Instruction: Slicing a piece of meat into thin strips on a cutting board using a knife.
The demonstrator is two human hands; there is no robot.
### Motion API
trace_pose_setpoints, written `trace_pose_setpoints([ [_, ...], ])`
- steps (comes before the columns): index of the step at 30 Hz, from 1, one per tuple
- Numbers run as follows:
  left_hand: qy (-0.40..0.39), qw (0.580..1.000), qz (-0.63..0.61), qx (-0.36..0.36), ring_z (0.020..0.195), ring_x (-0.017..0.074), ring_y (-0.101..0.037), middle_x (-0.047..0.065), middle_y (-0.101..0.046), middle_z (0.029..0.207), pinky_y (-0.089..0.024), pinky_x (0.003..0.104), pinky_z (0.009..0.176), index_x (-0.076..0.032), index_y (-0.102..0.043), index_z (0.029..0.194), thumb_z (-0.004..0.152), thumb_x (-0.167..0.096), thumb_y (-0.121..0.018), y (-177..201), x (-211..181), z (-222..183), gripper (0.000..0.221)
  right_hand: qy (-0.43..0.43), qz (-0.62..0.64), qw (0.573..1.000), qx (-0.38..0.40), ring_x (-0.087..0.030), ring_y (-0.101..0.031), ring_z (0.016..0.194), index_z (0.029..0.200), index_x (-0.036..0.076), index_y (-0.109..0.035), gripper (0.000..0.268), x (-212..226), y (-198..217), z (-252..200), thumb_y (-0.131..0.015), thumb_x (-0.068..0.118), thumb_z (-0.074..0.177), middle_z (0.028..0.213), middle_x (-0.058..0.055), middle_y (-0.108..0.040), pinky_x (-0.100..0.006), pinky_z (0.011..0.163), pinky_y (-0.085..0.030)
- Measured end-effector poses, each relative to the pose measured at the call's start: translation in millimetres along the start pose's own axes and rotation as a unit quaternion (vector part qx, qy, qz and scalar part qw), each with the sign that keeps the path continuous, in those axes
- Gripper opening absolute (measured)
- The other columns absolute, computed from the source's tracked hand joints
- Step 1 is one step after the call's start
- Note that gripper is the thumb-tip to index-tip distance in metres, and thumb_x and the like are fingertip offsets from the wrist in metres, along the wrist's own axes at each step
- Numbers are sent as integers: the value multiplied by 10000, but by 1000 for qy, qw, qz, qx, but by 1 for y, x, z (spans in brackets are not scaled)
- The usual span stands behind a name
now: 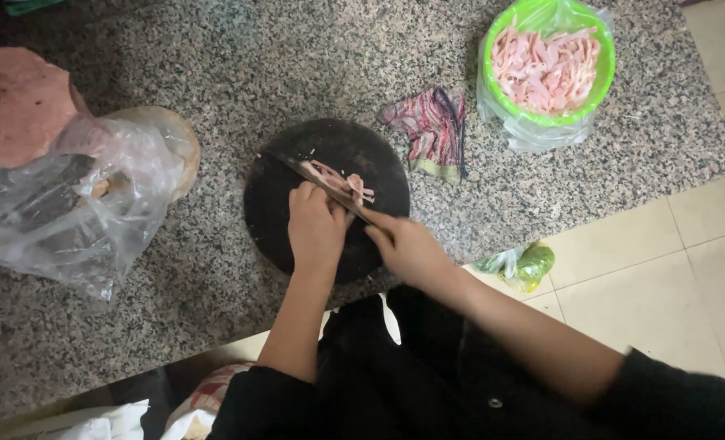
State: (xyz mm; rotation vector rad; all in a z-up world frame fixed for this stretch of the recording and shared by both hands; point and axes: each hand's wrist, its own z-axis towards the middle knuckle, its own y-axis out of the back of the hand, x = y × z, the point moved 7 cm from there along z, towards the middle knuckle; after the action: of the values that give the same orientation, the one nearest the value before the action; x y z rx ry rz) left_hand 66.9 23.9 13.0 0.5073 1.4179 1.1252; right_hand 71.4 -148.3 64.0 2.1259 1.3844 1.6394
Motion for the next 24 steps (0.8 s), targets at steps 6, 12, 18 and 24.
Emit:
trace_pose_setpoints([
  [6, 12, 1000, 2, 16, 1011, 224, -587, 41, -569, 978, -585, 294, 763, -74, -665, 857, 847, -132, -705, 26, -21, 4, 71, 2, 12, 1000, -11, -445, -706, 1156, 1442, 254, -684, 418, 24, 25, -31, -569, 309, 1044, 1216, -178, -783, -553, 995, -565],
  [12, 26, 999, -4, 28, 992, 211, -589, 23, -556, 946, -576, 282, 764, -71, -682, 838, 834, -119, -725, 17, -13, 3, 64, -50, 17, 999, 13, -441, -703, 1199, 1424, 179, -704, 426, 20, 44, -71, -600, 255, 1019, 1252, -186, -786, -553, 1015, -571],
  [18, -4, 1000, -3, 17, 1060, 213, -568, 34, -552, 1003, -571, 279, 818, -68, -616, 833, 838, -146, -703, -2, 5, -1, 117, 33, 2, 999, -3, -479, -706, 1116, 1450, 210, -673, 417, 10, -2, 6, -557, 312, 1062, 1156, -221, -783, -584, 970, -564],
  [24, 11, 999, -22, 27, 1122, 232, -578, 51, -582, 1056, -573, 301, 858, -55, -671, 905, 864, -154, -724, 7, -1, 0, 119, -24, 10, 1000, 11, -469, -707, 1150, 1436, 243, -691, 418, 22, 35, -51, -567, 306, 1042, 1210, -190, -787, -574, 996, -561],
])
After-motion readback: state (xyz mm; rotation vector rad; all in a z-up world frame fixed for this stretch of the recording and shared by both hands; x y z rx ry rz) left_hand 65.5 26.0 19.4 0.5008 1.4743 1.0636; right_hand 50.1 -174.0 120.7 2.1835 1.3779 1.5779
